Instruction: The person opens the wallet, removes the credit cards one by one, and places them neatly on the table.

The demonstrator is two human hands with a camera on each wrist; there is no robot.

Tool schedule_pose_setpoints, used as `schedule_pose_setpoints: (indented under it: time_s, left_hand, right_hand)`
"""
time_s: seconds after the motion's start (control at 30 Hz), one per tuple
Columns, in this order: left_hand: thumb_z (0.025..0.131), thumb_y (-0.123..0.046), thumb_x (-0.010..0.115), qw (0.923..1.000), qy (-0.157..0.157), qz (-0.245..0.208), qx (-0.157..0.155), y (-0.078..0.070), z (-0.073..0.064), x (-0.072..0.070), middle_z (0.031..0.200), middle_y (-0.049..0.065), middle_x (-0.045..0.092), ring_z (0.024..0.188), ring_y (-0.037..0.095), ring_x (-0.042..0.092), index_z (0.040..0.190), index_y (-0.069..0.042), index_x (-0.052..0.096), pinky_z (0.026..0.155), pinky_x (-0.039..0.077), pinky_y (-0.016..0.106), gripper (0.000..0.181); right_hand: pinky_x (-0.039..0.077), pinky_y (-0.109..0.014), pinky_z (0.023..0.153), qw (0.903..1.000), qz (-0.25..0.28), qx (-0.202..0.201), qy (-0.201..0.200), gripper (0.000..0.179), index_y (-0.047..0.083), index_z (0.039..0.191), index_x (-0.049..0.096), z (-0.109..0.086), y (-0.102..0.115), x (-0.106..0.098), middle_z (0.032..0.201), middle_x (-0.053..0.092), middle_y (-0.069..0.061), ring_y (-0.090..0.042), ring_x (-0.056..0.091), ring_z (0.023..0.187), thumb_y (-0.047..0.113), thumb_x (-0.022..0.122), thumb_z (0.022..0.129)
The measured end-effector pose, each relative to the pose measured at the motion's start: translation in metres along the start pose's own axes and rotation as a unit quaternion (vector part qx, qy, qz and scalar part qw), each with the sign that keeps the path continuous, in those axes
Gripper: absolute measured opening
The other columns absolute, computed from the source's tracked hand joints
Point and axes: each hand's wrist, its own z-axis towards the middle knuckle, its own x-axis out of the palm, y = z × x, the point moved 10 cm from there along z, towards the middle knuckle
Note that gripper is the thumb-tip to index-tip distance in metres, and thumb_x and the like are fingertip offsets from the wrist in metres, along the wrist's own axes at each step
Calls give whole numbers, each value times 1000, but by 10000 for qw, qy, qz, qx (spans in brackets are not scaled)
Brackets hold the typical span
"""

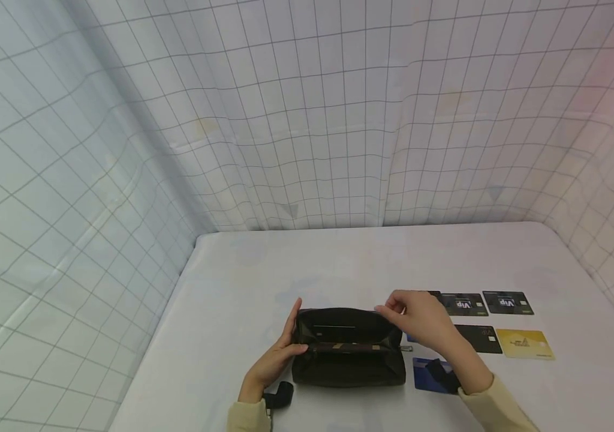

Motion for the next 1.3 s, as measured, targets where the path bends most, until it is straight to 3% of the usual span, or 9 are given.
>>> schedule_pose_setpoints:
  time_s: [0.13, 0.33, 0.5, 0.6, 0.93, 1.17, 1.3]
  left_hand:
    - [97, -13, 45, 10000, -5, -51, 20, 0, 1, 1, 151, -14, -21, 138, 22, -23, 146, -43, -7, 106, -5, 63, 78]
    - [97, -14, 46, 10000, -11, 4, 88, 1, 1, 0, 151, -15, -19, 138, 21, -23, 146, -44, -6, 106, -6, 63, 77]
    - [97, -15, 48, 10000, -8, 61, 36, 2, 0, -1, 151, -17, -18, 138, 20, -22, 145, -45, -5, 106, -4, 63, 78]
    - [96, -16, 49, 9999, 6, 89, -94, 5, 0, -1, 150, -21, -18, 138, 16, -21, 145, -47, -5, 108, -4, 61, 79]
    - [97, -11, 47, 9999, 37, 124, -69, -1, -1, 1, 150, -20, -18, 138, 16, -22, 145, -46, -5, 107, -5, 61, 79]
    - [97, -7, 45, 9998, 121, 5, -155, -17, -5, 7, 150, -17, -21, 137, 16, -24, 145, -45, -6, 108, -6, 59, 80]
    - [97, -8, 45, 9998, 107, 11, -173, -10, -4, 5, 150, -19, -20, 138, 16, -23, 145, -47, -5, 108, -5, 59, 80]
  right_hand:
    - [42, -22, 53, 9982, -10, -460, 394, 25, 23, 85, 65, 9, 20, 17, 68, 60, 11, 1, 48, 53, 46, 56, 88]
    - [43, -22, 53, 9930, 79, -779, 881, 26, 21, 85, 66, 18, 35, 41, 64, 61, 9, 1, 49, 52, 44, 55, 90]
    - [42, -22, 51, 9924, 106, -566, 1088, 24, 22, 84, 68, 21, 37, 56, 66, 62, 8, -1, 49, 52, 43, 57, 90]
    - [41, -22, 50, 9930, -108, -451, 1084, 25, 20, 85, 70, 22, 36, 61, 67, 62, 9, -1, 48, 51, 41, 58, 89]
    - [37, -22, 46, 9914, -935, -312, 859, 19, 20, 74, 71, 30, 35, 65, 61, 57, 14, -2, 45, 50, 33, 65, 85]
    - [20, -20, 39, 9906, -1209, -55, 638, 32, 20, 58, 65, 33, 32, 67, 44, 38, 10, -6, 34, 40, 35, 64, 86]
    - [20, -20, 38, 9899, -1368, 14, 382, 29, 21, 57, 66, 32, 34, 64, 43, 40, 11, -6, 34, 40, 34, 67, 83]
